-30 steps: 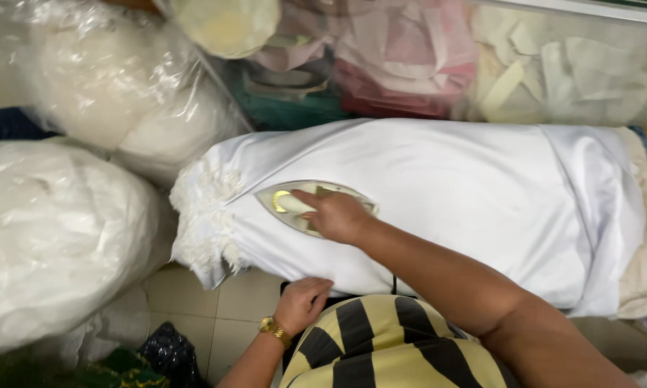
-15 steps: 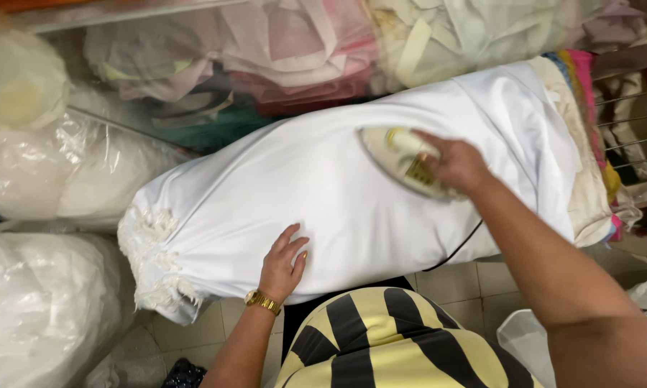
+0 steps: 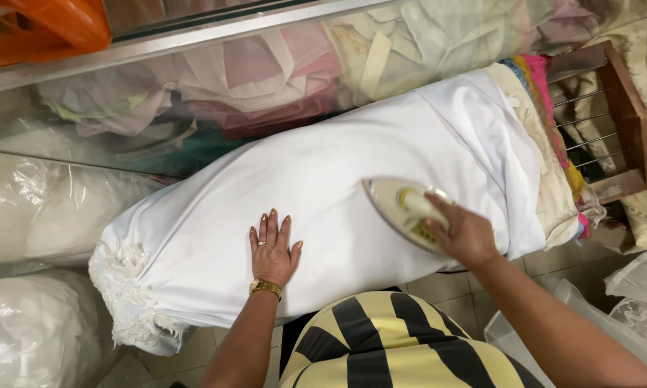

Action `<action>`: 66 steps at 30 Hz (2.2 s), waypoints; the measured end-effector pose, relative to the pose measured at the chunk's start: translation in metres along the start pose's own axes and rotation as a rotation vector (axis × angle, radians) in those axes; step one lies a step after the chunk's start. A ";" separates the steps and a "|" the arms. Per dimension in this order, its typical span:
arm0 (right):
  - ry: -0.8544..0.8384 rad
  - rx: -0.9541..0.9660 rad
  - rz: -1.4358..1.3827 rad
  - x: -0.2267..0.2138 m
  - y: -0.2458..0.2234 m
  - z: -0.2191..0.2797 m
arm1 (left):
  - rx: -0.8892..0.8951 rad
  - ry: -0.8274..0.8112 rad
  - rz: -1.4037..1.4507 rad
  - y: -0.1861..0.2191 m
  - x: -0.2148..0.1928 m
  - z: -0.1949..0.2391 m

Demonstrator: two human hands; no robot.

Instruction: The person irons a large white fabric on a table using a steam iron. They repeatedly smooth the fabric with their hands and move the iron back and forth across the surface. At one point, they spray the fabric with water from a spray bottle before continuing to iron.

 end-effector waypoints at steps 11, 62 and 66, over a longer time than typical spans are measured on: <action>0.068 -0.280 -0.025 -0.040 -0.121 -0.136 | 0.049 0.131 0.001 0.000 -0.013 0.000; -0.178 -0.304 -0.047 -0.005 -0.267 -0.087 | 0.268 0.525 0.417 -0.008 -0.187 0.003; -0.117 -0.017 -0.053 -0.026 -0.151 -0.094 | 0.551 0.674 0.511 0.035 -0.252 -0.075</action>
Point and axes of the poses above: each hand's wrist, its own z-axis away from the middle knuckle, its own x-axis out of the palm, y = z × x, the point moved 3 cm from there along -z, towards the middle knuckle, and after that the axes turned 12 degrees about x, right-handed, at the moved point
